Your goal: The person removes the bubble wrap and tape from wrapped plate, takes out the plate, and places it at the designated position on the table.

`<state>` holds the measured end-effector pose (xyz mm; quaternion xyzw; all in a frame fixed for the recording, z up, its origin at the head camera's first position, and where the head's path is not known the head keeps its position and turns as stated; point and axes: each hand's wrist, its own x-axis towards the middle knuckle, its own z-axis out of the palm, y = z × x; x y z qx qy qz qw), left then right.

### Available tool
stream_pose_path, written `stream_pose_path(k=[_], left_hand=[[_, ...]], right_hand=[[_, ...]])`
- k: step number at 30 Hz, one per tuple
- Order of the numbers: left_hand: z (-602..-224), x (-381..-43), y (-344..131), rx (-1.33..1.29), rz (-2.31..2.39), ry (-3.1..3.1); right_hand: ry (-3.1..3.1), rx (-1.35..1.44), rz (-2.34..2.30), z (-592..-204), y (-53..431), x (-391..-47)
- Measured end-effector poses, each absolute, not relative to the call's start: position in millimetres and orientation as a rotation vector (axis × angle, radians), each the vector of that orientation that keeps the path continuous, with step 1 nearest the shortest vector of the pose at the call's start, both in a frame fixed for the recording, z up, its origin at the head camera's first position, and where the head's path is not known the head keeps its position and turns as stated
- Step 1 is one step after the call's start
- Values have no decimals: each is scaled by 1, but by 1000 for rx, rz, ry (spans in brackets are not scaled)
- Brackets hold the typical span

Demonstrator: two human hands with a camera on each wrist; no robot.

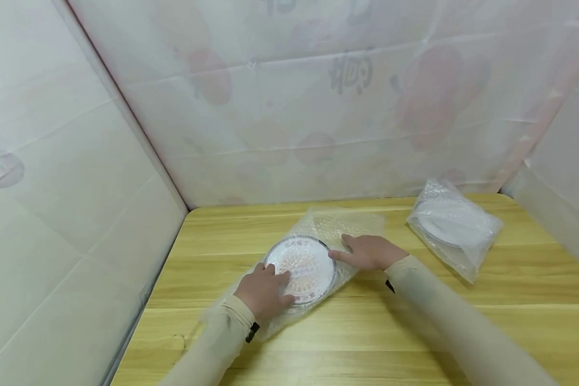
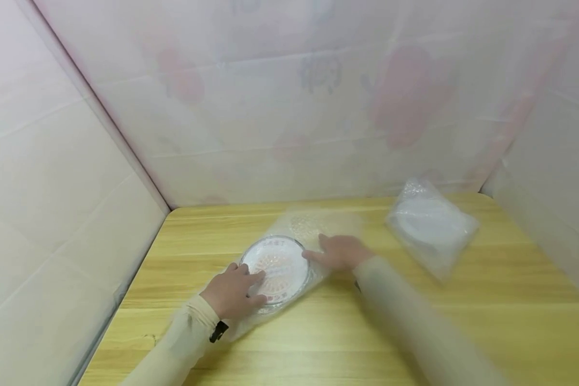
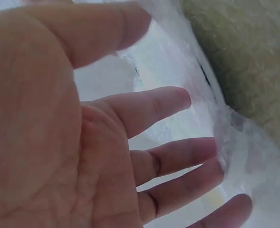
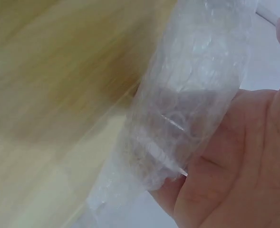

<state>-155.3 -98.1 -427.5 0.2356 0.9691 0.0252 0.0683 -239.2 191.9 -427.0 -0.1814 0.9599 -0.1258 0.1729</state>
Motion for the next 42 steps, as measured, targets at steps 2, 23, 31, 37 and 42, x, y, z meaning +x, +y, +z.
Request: stream_pose_path(k=[2, 23, 31, 37, 42], left_hand=[[-428, -156, -98, 726, 38, 2946], [-435, -153, -69, 826, 22, 2987], [-432, -150, -69, 779, 108, 2986], [-428, -148, -70, 746, 66, 2976], [-428, -147, -70, 720, 149, 2981]], right_hand=[[2729, -538, -329, -429, 189, -245], [2871, -583, -274, -446, 189, -274], [2998, -720, -144, -444, 184, -252], [2991, -1086, -204, -439, 153, -224], [2867, -1187, -240, -445, 133, -209]])
